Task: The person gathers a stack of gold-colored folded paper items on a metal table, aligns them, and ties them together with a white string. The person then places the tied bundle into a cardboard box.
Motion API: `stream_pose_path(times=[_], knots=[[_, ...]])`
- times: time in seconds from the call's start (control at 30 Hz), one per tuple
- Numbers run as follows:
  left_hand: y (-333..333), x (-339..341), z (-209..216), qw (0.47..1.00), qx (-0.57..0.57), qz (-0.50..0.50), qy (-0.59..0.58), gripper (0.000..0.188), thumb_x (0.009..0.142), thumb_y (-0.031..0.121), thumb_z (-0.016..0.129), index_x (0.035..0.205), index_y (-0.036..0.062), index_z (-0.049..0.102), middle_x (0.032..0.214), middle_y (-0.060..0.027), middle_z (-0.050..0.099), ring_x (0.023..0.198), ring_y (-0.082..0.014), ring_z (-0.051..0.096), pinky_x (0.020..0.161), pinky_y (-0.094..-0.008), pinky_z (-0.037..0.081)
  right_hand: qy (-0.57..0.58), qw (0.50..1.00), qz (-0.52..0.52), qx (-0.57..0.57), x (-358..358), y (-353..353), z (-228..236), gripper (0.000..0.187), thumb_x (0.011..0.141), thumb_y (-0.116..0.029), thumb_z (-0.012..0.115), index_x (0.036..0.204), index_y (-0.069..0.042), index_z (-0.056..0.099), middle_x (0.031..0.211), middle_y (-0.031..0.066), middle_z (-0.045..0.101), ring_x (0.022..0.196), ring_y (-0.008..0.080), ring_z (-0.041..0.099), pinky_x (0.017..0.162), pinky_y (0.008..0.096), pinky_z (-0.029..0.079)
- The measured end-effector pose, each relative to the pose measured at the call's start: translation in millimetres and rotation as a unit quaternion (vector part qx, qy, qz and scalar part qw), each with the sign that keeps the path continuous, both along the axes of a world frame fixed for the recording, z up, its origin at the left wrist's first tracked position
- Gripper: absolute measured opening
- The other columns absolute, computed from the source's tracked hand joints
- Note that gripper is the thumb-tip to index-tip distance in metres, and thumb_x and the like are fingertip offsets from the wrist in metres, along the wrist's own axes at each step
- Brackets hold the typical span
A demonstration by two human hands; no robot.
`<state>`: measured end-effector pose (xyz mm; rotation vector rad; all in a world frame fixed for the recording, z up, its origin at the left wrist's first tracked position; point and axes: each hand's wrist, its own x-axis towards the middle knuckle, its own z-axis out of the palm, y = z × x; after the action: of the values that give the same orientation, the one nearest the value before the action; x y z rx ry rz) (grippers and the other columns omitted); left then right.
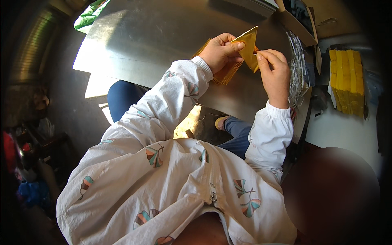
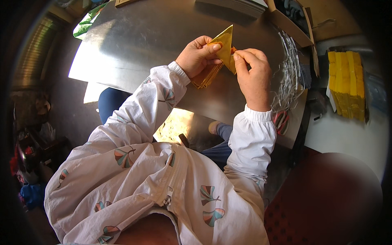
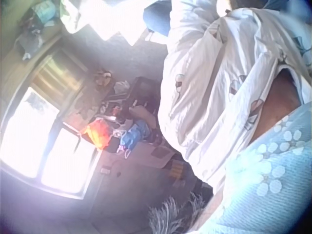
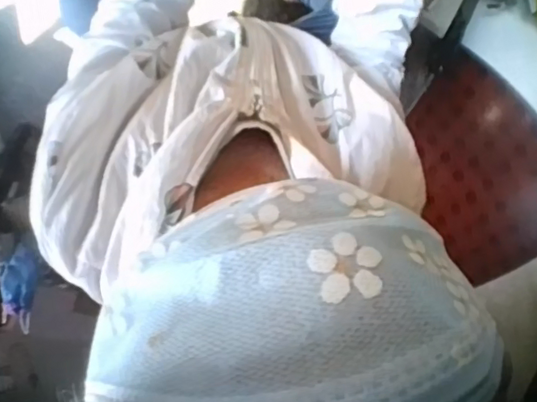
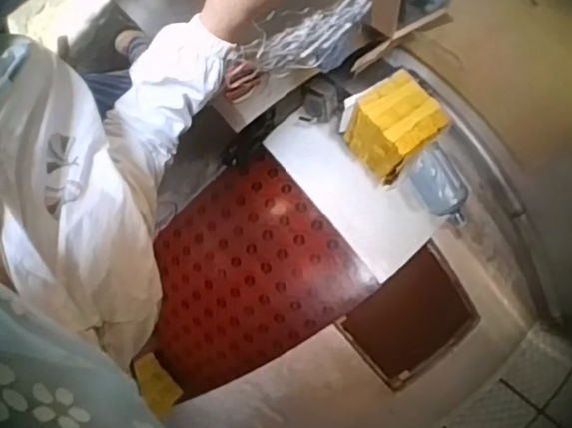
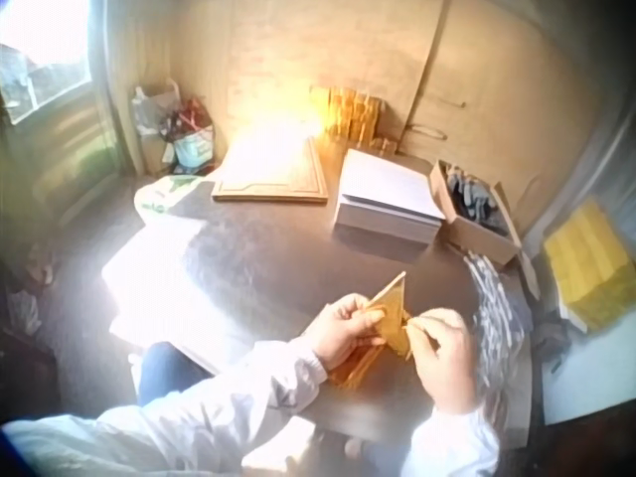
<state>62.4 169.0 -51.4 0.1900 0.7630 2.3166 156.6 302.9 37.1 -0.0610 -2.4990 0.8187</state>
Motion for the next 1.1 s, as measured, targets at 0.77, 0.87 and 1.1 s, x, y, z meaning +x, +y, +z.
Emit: stream_pose_path(times=[0.77, 0.87, 1.1], knots=[[1.5, 0.5, 1.2, 1.000, -0.001, -0.010, 0.025, 0.026, 0.086, 0.009, 0.067, 0.105, 0.0031, 0.051, 0.088, -0.0078, 0.065, 0.070, -0.0139, 0.066, 0.062, -0.0233, 0.057, 0.008, 0.876, -0.034, -0.480, -2.3, -10.2, -47.4, 0.012, 0.086, -0.011, 0.067, 0.093, -0.002, 0.063, 0.082, 0.0016, 0.063, 0.067, 0.0059, 0.055, 0.053, 0.0193, 0.047], [1.3, 0.6, 1.5, 0.999, -0.011, -0.014, 0.051, 0.027, 0.085, 0.005, 0.067, 0.107, 0.0008, 0.051, 0.088, -0.0091, 0.066, 0.072, -0.0133, 0.066, 0.062, -0.0223, 0.057, 0.002, 0.893, -0.034, -0.450, -9.9, -11.4, -49.5, 0.012, 0.086, -0.011, 0.068, 0.092, -0.002, 0.063, 0.083, 0.0026, 0.063, 0.065, 0.0060, 0.055, 0.052, 0.0192, 0.047], [1.9, 0.0, -0.4, 0.998, -0.024, 0.017, 0.050, 0.032, 0.083, 0.003, 0.069, 0.109, -0.0005, 0.050, 0.088, -0.0099, 0.066, 0.071, -0.0131, 0.065, 0.063, -0.0220, 0.056, -0.017, 0.887, 0.018, -0.461, -9.1, -7.9, -50.1, 0.018, 0.085, -0.011, 0.069, 0.098, -0.001, 0.061, 0.088, 0.0037, 0.064, 0.070, 0.0074, 0.057, 0.056, 0.0207, 0.048]])
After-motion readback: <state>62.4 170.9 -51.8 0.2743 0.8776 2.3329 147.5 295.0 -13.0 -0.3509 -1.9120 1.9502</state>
